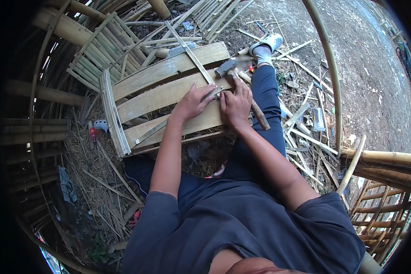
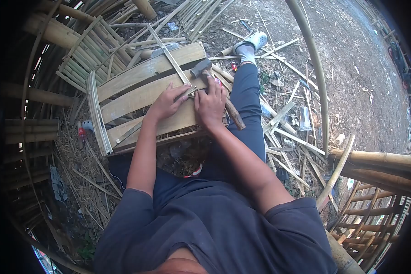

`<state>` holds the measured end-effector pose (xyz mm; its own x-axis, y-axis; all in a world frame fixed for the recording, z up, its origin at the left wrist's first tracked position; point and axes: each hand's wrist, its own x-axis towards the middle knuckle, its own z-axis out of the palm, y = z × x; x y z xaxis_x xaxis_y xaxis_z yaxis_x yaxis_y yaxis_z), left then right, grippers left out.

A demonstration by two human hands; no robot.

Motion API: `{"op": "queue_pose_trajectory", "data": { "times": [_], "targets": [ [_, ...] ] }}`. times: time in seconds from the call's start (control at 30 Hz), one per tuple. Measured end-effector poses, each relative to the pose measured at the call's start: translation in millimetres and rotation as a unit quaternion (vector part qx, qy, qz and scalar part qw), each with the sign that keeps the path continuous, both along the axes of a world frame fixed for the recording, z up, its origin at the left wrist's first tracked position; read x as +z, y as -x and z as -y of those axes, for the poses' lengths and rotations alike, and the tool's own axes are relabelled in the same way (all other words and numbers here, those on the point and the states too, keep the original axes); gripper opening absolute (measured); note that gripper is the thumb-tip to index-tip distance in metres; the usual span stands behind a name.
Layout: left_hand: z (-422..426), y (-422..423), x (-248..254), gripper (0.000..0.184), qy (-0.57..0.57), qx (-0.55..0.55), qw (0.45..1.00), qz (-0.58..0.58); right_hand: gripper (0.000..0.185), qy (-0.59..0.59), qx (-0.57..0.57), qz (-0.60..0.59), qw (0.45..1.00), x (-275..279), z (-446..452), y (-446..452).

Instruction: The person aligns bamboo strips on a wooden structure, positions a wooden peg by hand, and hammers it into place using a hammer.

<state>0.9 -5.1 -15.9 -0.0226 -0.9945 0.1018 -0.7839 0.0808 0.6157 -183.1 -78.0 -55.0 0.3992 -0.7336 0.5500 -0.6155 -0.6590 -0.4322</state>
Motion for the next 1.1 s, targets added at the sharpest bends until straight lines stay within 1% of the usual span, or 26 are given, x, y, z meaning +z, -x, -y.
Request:
{"op": "queue_pose_trajectory", "data": {
  "times": [0.13,0.23,0.53,0.63,0.77,0.83,1.1],
  "targets": [
    [0.3,0.1,0.0,0.042,-0.001,0.0,1.0,0.003,0.02,-0.004,0.002,-0.003,1.0,-0.5,-0.3,-0.6],
    [0.4,1.7,2.4,0.042,-0.004,0.001,1.0,0.005,0.018,0.028,-0.011,-0.024,0.999,-0.4,1.0,-0.4],
    [-1.6,2.8,0.1,0.042,0.007,-0.002,1.0,0.008,0.017,0.02,-0.015,0.003,1.0,-3.7,4.3,-2.9],
    [-0.9,2.5,-1.2,0.042,0.007,-0.004,1.0,0.004,0.017,0.025,-0.009,-0.029,0.999,-1.8,3.3,-0.6],
    [0.3,0.2,2.4,0.042,-0.023,0.002,1.0,0.0,0.022,0.004,0.015,0.014,1.0,4.7,1.2,0.9],
    [0.2,0.5,3.0,0.042,-0.017,0.003,1.0,0.002,0.022,0.003,0.016,0.024,1.0,6.4,-0.4,3.1],
    [0.1,1.0,2.1,0.042,-0.011,0.002,1.0,0.001,0.024,0.013,0.021,0.029,0.999,-1.1,2.1,2.7]
  ]
}}
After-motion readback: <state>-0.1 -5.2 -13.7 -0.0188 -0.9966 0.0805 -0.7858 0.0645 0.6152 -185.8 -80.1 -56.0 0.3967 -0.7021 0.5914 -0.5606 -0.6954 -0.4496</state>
